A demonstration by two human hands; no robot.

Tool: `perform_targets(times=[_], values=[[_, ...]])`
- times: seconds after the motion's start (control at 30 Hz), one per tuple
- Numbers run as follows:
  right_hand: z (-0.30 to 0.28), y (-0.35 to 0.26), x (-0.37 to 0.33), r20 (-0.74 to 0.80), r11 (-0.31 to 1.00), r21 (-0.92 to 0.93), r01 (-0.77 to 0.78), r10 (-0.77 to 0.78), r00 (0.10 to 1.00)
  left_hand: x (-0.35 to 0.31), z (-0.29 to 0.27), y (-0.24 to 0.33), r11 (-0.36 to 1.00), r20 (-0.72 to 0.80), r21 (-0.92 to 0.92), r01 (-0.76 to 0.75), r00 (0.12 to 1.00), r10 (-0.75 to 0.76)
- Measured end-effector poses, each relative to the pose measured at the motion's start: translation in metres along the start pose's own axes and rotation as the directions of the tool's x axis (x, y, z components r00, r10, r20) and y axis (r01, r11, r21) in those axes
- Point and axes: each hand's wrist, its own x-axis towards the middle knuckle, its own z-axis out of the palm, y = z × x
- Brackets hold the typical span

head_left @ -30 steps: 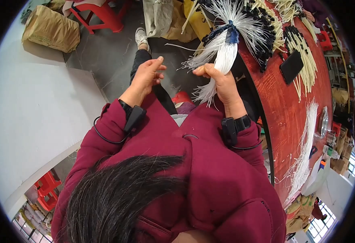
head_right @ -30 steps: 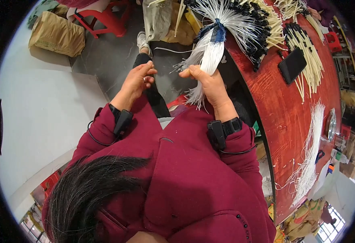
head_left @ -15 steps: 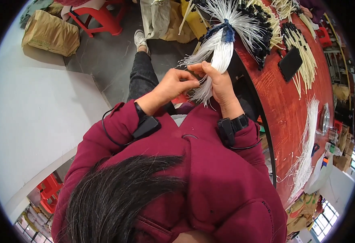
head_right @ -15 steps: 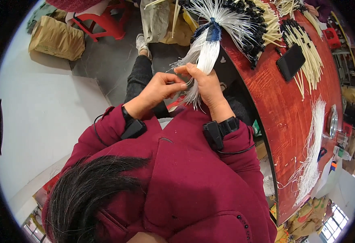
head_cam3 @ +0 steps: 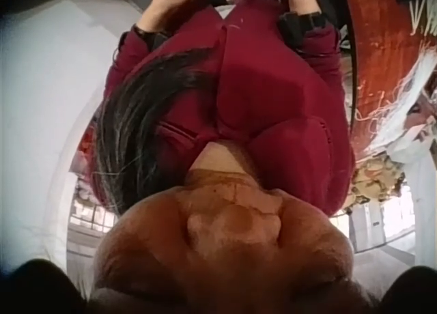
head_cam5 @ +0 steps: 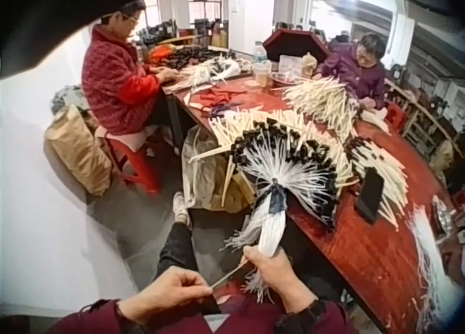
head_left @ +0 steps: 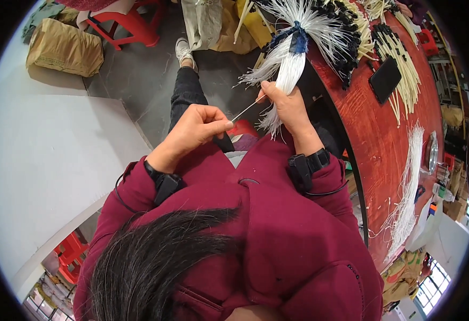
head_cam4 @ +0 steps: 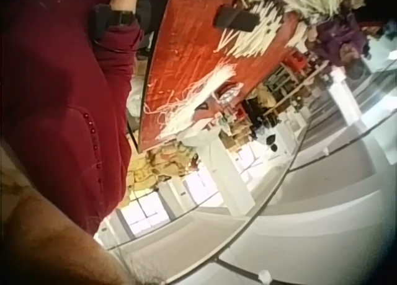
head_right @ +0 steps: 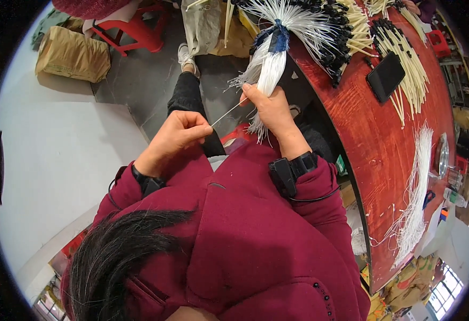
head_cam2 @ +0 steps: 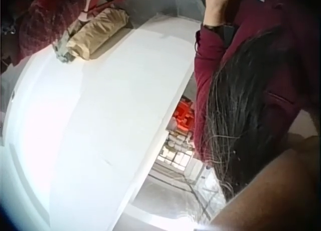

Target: Assembling feathered shuttlecocks by tying strings around the base and feathers.

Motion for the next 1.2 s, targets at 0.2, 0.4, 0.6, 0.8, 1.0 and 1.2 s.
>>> perform_targets(times=[0.2,0.4,0.6,0.8,1.0,1.2], values=[[0.001,0.009,0.002,0.001,0.997,0.073,0.004,-0.005,1.0,-0.001,0.012,0.028,0.919,0.017,-0.362,-0.155,0.985,0.172],[0.003,0.008,0.002,-0.008,0.994,0.11,-0.024,0.025,1.0,0.054,0.037,0.046,0.761,-0.177,-0.503,-0.41,0.91,0.374],[-0.001,0.005,0.001,0.033,0.992,0.122,-0.026,0.022,0.999,0.092,0.023,0.044,0.799,-0.386,-0.284,-0.53,0.826,0.41],[-0.003,0.004,0.0,0.055,0.992,0.124,-0.036,0.03,0.998,0.086,-0.003,-0.007,0.688,-0.34,0.51,-0.516,0.613,0.713],[-0.001,0.005,0.001,0.065,0.991,0.122,-0.047,0.039,0.997,0.07,0.005,-0.024,0.206,0.107,0.858,-0.471,0.555,0.825],[-0.001,0.001,0.0,0.071,0.99,0.128,-0.068,0.059,0.996,0.071,0.007,-0.022,0.41,-0.015,0.75,-0.518,0.607,0.794]])
